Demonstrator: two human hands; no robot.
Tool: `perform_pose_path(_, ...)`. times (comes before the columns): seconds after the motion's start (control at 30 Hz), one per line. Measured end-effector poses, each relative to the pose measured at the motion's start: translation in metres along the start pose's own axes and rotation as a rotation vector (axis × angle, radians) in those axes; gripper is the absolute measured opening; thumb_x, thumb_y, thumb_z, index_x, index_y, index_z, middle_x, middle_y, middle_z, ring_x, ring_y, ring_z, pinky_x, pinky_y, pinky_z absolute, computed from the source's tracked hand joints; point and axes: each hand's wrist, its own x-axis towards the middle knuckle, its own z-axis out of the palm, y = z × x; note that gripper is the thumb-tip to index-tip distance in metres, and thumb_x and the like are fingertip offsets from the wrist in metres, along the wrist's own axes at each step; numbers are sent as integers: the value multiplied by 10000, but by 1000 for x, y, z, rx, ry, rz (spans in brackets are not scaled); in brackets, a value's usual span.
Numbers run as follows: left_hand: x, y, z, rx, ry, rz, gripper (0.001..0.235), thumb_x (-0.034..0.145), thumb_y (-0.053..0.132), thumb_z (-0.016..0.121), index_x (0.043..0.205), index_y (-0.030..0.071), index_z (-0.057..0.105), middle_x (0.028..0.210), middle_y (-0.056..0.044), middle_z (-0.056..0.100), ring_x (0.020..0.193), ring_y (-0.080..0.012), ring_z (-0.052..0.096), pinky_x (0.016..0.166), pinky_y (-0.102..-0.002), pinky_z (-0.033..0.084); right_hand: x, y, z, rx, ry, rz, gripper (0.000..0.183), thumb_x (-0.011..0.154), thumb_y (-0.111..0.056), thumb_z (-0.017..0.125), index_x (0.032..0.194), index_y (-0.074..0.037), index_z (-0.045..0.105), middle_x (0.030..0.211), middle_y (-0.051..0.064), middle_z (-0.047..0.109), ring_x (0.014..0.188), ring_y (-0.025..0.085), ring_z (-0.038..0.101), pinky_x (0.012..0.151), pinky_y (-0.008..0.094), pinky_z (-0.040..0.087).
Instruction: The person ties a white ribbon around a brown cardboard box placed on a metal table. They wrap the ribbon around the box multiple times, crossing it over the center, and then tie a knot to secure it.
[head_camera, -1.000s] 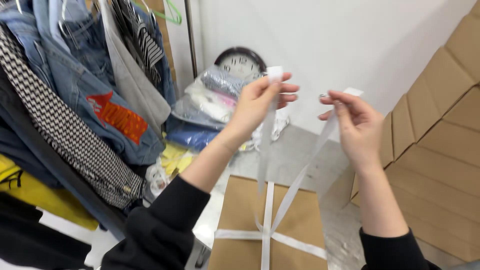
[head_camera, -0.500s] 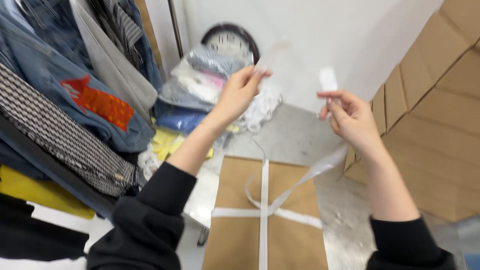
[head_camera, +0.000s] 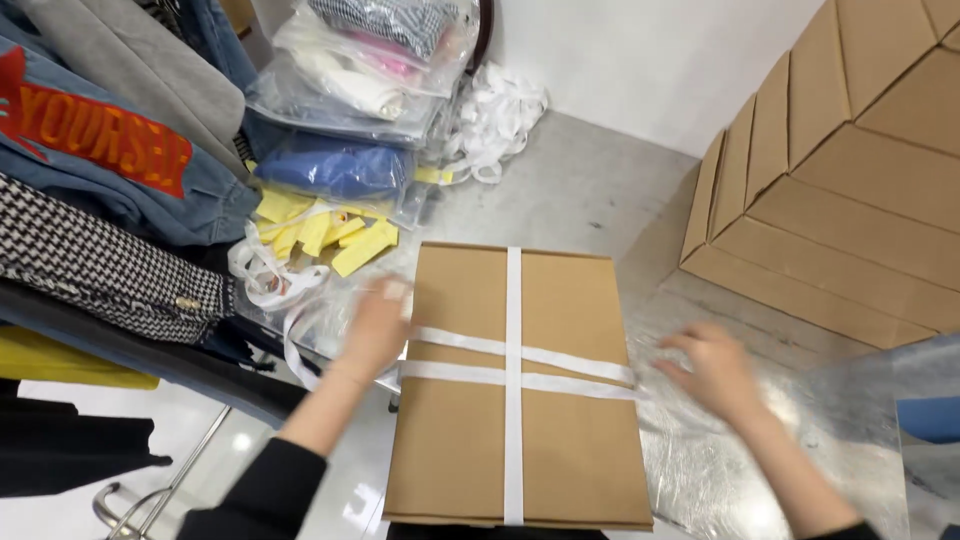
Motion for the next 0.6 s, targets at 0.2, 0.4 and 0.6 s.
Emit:
perform_pose_path(0.2,1,59,66,66,-167,331,375,822,371,870,1125,196,734,1201,-37,594,1274,-299,568,1091,-423,475,-21,-126,2,373,-205,-241,268,856,-398,825,1057,-238,747,1036,-41,732,1042,216,734,887,360,618)
perform_pose_path(0.4,6,53,71,-113,-219,258,188,805,320,888,863,204,752,1035,-4,618,1154,-261,604,1022,-373,513,-25,-133,7,491,-223,-228,233,893,-357,798,875,-149,693,783,33,623,878,262,693,820,387,579)
perform_pose_path(0.6,4,63,52,-197,-364,221,105,844,200,833,854,126,759,940,-51,694,1032,-254,704,891,-374,587,-16,-98,27,529,-185,-129,265,942,-360,702,784,-153,749,787,68,691,903,294,700,845,408,568)
